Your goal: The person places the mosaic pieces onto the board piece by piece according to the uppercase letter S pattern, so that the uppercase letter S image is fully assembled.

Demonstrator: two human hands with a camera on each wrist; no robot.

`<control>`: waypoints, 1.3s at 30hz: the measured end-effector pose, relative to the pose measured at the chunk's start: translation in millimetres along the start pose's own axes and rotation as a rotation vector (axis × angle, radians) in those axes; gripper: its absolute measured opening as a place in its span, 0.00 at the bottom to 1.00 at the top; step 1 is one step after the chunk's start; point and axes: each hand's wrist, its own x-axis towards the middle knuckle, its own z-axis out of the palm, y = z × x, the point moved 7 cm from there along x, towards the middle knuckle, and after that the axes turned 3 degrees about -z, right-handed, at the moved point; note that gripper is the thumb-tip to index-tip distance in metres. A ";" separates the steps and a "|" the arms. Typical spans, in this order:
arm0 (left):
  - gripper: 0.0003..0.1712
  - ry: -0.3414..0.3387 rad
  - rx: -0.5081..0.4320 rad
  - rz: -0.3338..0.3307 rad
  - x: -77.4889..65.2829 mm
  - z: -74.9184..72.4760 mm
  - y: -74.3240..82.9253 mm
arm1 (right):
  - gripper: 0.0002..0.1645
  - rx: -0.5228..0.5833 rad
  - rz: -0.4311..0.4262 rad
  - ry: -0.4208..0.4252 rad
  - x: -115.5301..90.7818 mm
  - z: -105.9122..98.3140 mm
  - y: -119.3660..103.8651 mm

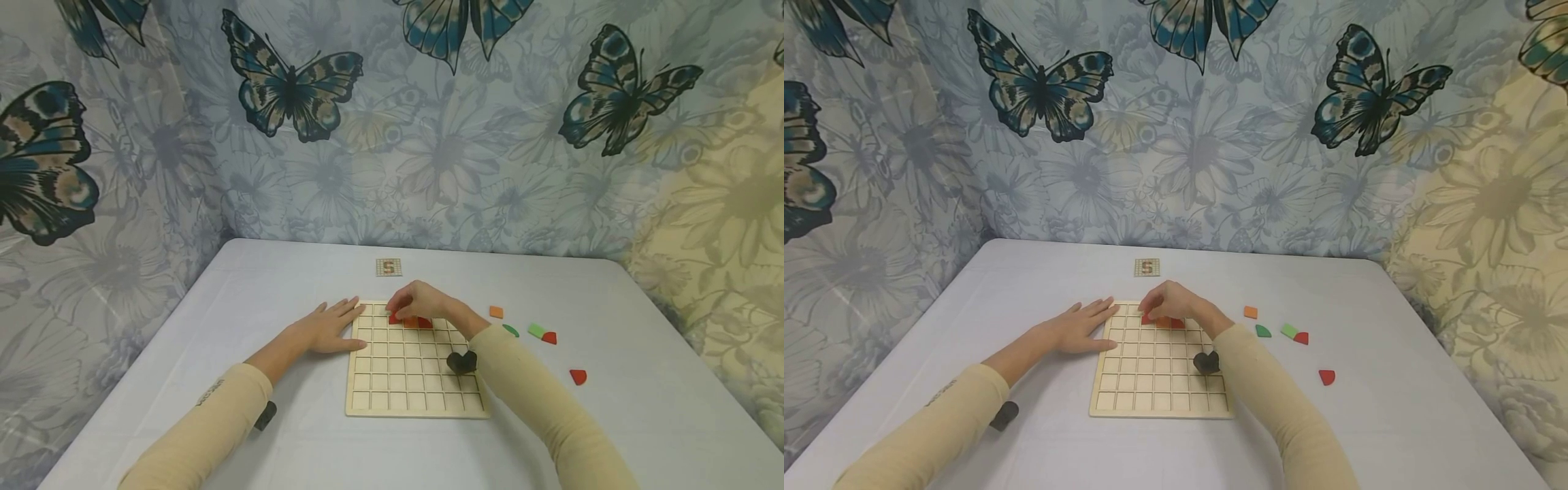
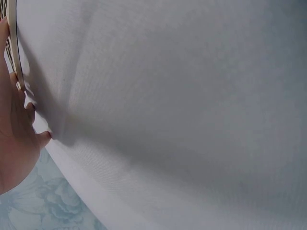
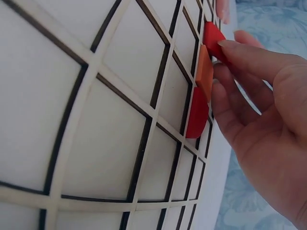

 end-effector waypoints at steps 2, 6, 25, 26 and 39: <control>0.51 -0.003 0.001 0.001 -0.1 -0.3 0.1 | 0.11 0.010 0.002 -0.004 -0.7 0.0 0.6; 0.51 -0.003 0.002 0.007 -0.6 -1.0 0.7 | 0.11 0.038 0.017 -0.003 -2.2 0.3 2.4; 0.51 -0.004 0.002 0.006 -0.4 -0.4 0.8 | 0.13 0.110 -0.007 -0.032 -5.9 2.5 2.2; 0.51 -0.003 0.002 0.007 -0.2 -0.4 0.7 | 0.13 0.106 -0.005 -0.024 -6.4 1.7 2.1; 0.51 -0.009 0.003 -0.001 2.1 1.5 -1.4 | 0.29 0.388 0.062 0.125 -16.0 -20.2 13.3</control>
